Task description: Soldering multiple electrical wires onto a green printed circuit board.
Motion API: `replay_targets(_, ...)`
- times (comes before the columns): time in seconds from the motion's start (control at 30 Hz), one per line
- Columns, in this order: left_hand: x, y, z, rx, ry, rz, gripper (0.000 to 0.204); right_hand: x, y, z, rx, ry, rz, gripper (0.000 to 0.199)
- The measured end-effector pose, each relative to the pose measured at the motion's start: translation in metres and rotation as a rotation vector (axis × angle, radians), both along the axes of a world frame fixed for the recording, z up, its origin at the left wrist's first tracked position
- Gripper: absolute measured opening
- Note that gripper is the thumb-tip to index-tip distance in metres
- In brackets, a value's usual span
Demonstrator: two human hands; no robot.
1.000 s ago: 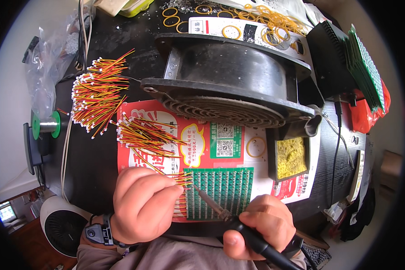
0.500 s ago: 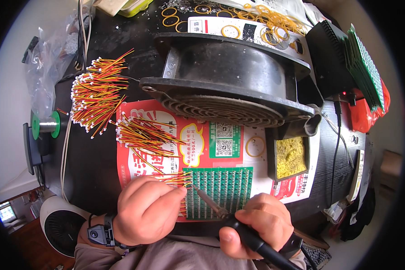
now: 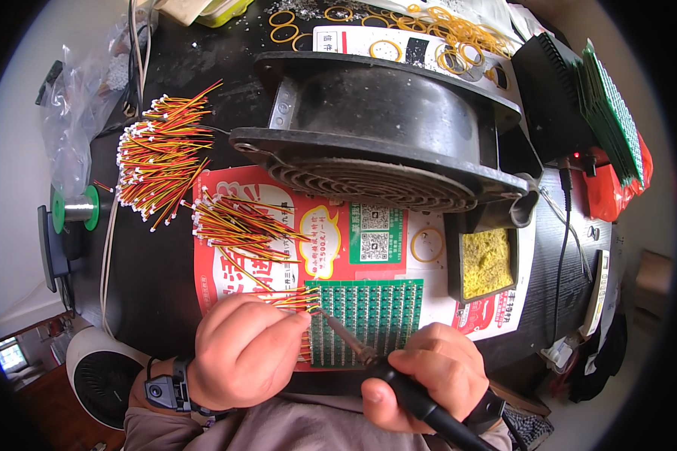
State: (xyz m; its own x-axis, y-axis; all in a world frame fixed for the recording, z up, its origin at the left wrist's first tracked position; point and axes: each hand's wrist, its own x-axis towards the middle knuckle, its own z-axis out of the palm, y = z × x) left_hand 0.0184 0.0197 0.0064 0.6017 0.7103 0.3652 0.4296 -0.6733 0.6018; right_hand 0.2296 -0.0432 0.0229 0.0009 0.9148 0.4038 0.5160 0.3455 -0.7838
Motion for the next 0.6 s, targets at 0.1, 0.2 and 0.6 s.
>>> replay_targets(0.1, -0.0001, 0.0002, -0.0002, 0.01, 0.003, 0.001, 0.025, -0.0002, 0.0001, 0.0002, -0.005, 0.002, 0.004, 0.034)
replay_targets(0.2, -0.0002, 0.0003, -0.0007, 0.016, 0.002, -0.002, 0.025, 0.0001, -0.0002, -0.0002, 0.001, 0.004, 0.007, 0.034)
replay_targets(0.6, -0.0009, 0.0003, 0.0001, -0.009, 0.003, -0.005, 0.027, -0.0009, -0.0039, -0.0058, 0.064, 0.033, -0.048, 0.036)
